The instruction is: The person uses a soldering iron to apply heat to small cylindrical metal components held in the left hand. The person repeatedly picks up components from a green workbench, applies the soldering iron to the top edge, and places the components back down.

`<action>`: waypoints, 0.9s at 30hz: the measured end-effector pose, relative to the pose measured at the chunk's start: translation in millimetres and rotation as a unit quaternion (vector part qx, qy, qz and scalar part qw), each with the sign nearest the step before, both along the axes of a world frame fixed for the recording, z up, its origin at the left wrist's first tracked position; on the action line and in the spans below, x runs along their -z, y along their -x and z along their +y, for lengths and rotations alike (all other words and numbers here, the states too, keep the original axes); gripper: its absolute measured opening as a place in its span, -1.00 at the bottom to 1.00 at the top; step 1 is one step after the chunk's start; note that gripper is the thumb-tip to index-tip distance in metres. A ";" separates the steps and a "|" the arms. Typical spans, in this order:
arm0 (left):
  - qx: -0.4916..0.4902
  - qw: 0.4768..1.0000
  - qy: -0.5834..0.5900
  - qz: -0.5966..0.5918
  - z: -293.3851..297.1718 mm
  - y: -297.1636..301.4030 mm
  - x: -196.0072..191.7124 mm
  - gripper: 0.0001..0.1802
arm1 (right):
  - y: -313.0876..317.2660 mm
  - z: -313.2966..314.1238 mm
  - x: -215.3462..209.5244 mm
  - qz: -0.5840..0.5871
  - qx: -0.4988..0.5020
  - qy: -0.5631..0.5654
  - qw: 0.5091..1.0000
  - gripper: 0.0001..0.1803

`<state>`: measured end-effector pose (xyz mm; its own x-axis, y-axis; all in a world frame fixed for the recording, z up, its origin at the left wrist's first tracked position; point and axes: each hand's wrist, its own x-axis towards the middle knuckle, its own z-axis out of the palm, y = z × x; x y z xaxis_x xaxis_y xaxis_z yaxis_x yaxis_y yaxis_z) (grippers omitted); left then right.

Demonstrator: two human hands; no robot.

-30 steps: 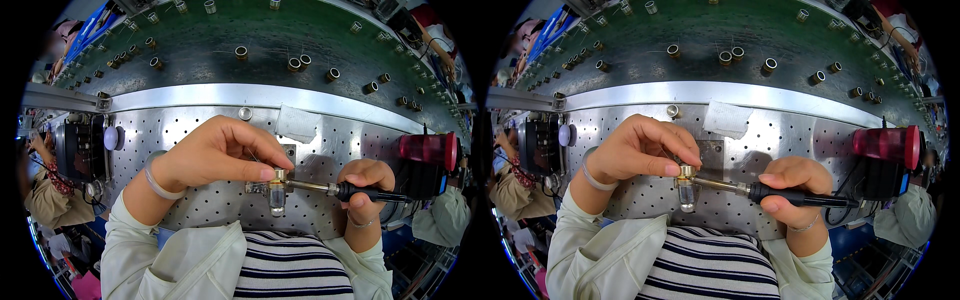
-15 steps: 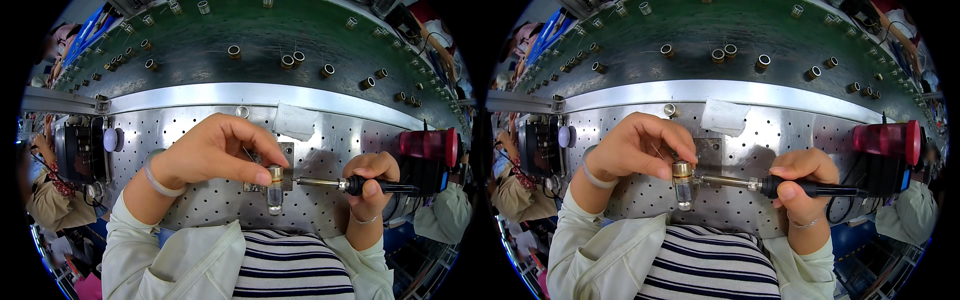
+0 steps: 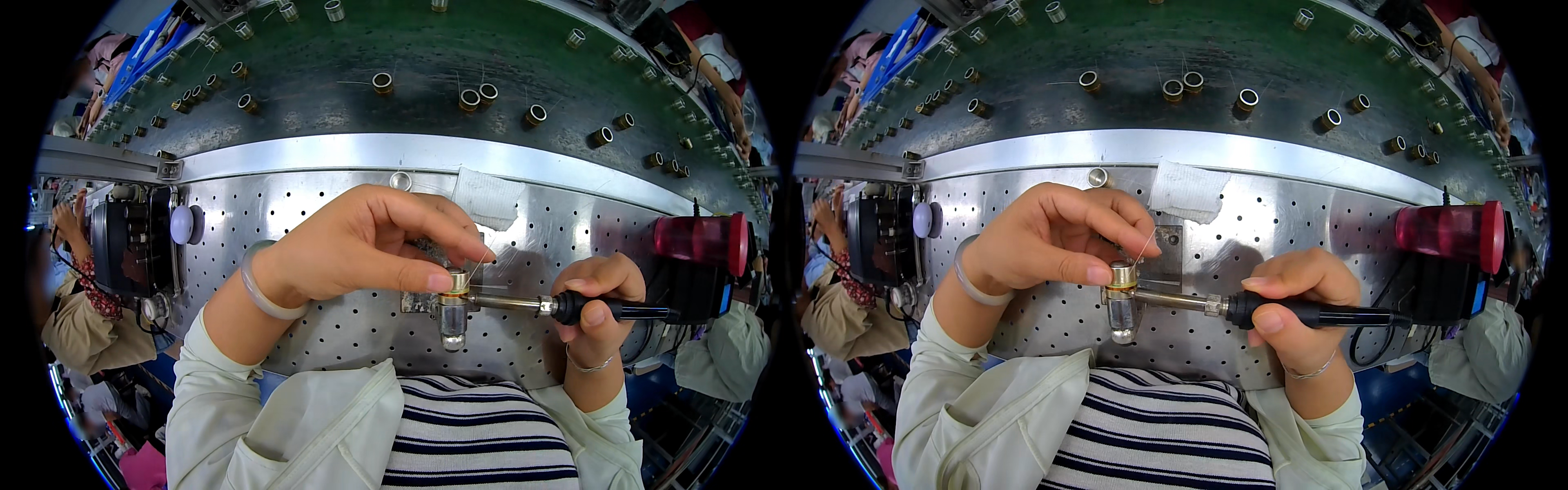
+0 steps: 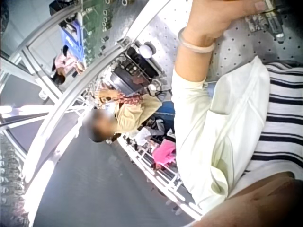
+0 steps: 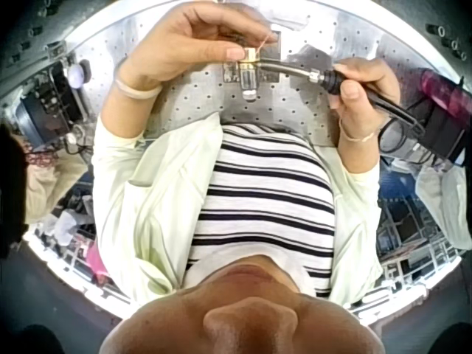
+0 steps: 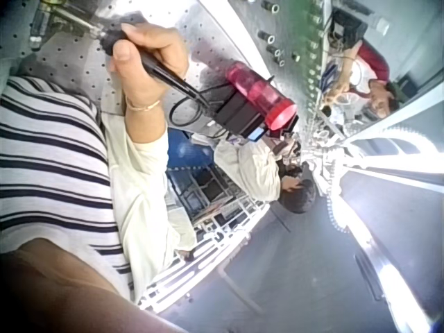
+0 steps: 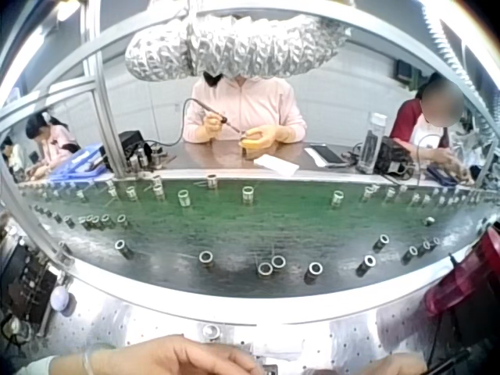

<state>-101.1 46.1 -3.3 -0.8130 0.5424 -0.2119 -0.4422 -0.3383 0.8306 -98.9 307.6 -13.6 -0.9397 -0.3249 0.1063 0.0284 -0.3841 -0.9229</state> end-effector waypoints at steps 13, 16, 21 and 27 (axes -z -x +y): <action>0.001 0.998 0.003 0.065 -3.9 2.8 -0.5 -0.84 | 0.9 1.4 0.3 0.034 -0.001 -0.015 0.999 -0.74; 0.002 0.998 0.004 0.069 -3.9 3.3 -0.8 -0.84 | 1.0 1.5 -0.6 0.032 -0.004 -0.002 0.999 -0.73; 0.006 0.998 0.009 0.064 -5.1 3.5 -1.1 -0.84 | 2.1 2.9 -0.6 0.042 -0.007 -0.017 0.999 -0.72; 0.019 0.999 -0.014 0.047 -6.2 5.6 -0.9 -0.82 | 3.8 2.7 -1.2 0.075 -0.005 -0.030 0.997 -0.71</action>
<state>-106.7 39.9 -2.4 -0.8077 0.5771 -0.1203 -0.3759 -0.3471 0.8592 -102.6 310.3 -12.5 -0.9113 -0.3445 0.2256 -0.1078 -0.3293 -0.9381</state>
